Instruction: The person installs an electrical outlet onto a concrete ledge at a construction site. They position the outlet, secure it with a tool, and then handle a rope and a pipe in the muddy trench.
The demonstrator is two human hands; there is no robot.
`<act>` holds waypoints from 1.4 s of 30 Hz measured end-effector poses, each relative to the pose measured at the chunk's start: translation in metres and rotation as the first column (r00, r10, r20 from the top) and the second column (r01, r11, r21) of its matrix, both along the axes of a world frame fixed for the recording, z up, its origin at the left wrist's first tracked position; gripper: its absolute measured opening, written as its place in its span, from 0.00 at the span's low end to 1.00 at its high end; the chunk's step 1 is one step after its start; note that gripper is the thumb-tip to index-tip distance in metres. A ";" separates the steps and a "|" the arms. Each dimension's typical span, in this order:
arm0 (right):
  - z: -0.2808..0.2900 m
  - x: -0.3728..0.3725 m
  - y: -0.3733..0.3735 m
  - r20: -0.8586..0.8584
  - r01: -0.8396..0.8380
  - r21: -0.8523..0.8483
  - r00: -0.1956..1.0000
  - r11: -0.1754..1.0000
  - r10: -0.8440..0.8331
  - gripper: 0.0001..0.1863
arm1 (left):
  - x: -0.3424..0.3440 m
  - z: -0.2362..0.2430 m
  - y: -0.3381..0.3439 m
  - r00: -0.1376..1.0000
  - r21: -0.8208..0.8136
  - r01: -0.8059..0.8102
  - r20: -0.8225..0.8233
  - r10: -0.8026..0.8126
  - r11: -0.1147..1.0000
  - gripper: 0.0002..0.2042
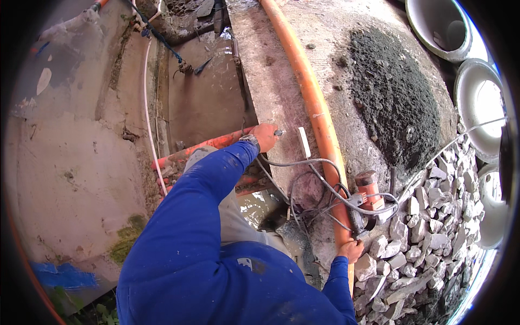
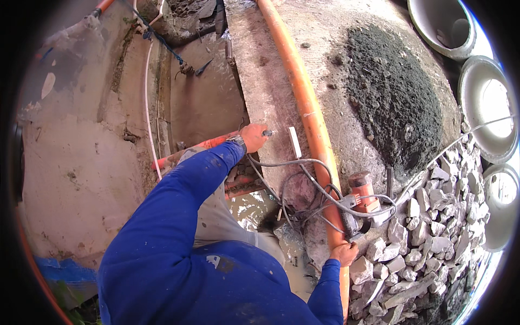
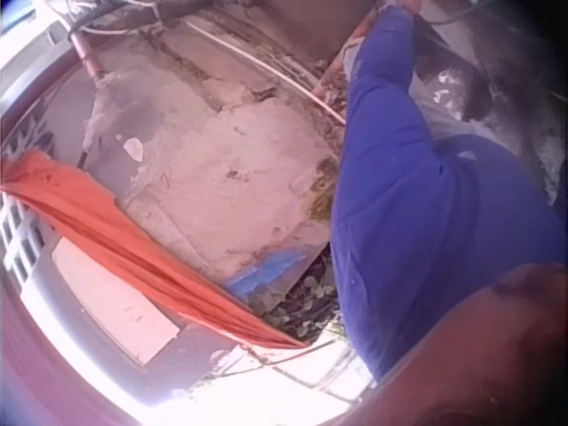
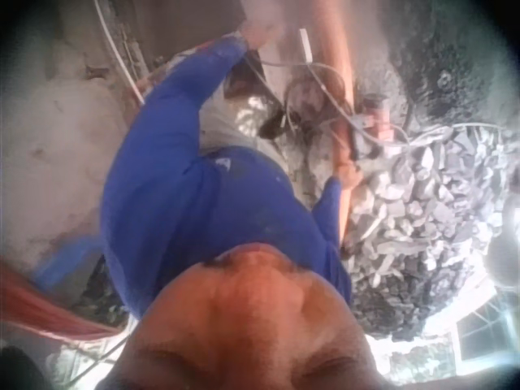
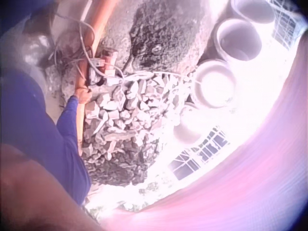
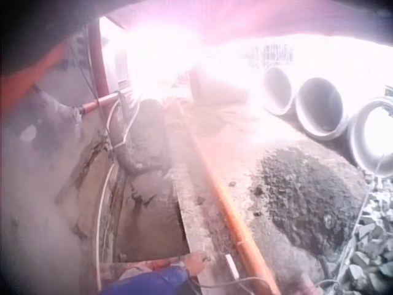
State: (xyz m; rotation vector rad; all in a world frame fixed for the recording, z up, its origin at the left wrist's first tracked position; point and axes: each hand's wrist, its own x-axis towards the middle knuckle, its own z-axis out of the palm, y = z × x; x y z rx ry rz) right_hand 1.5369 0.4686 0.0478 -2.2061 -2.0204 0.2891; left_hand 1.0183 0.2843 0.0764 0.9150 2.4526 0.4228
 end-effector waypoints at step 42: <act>0.003 -0.006 -0.002 0.117 -0.086 -0.006 0.989 0.996 0.086 0.27 | -0.002 -0.057 0.071 0.970 0.350 0.241 -0.059 -0.235 0.905 0.12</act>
